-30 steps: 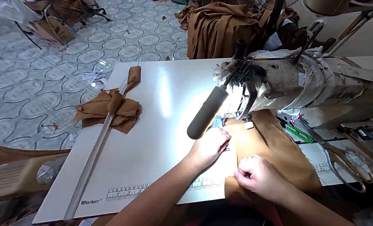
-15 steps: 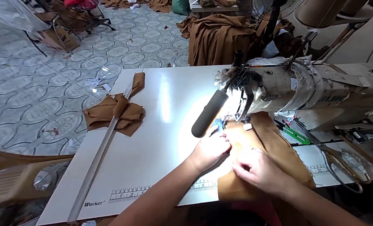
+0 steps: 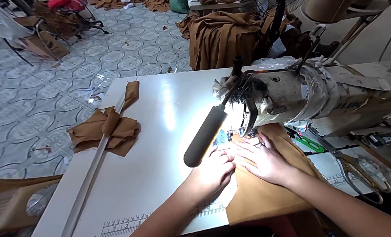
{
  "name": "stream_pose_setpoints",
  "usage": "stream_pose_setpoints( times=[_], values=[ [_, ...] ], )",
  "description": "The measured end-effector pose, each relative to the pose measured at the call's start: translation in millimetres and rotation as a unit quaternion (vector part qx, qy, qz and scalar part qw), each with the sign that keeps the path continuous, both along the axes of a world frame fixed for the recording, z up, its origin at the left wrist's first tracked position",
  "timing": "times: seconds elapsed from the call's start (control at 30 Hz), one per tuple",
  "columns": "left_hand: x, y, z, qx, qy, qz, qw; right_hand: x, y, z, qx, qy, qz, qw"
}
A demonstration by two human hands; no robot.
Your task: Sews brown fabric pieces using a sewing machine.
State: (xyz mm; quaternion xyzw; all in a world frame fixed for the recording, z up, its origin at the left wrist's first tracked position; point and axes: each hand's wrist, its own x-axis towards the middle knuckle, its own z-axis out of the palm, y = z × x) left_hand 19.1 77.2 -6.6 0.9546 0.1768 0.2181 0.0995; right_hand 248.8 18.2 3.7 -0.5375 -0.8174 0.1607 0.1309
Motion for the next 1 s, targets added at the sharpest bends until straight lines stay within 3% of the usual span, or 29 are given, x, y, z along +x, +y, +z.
stream_pose_setpoints(
  times=[0.27, 0.43, 0.67, 0.83, 0.97, 1.0],
  values=[
    [6, 5, -4, -0.031, -0.051, -0.011, 0.998, 9, 13, 2, -0.031, 0.021, 0.004, 0.999],
    [12, 9, -1, -0.032, -0.039, 0.031, 0.998, 13, 30, 14, -0.075, 0.015, -0.018, 0.997],
    [15, 11, -2, -0.027, -0.036, 0.069, 0.997, 14, 36, 20, -0.004, 0.063, -0.016, 0.998],
    [16, 13, -1, -0.036, -0.026, 0.135, 0.99, 17, 50, 26, 0.032, 0.034, 0.001, 0.999],
    [17, 14, -1, -0.047, -0.033, 0.141, 0.988, -2, 37, 46, -0.049, 0.003, -0.102, 0.994],
    [18, 15, -1, -0.044, -0.04, 0.14, 0.988, -11, 27, 43, -0.031, 0.011, -0.128, 0.991]
  ],
)
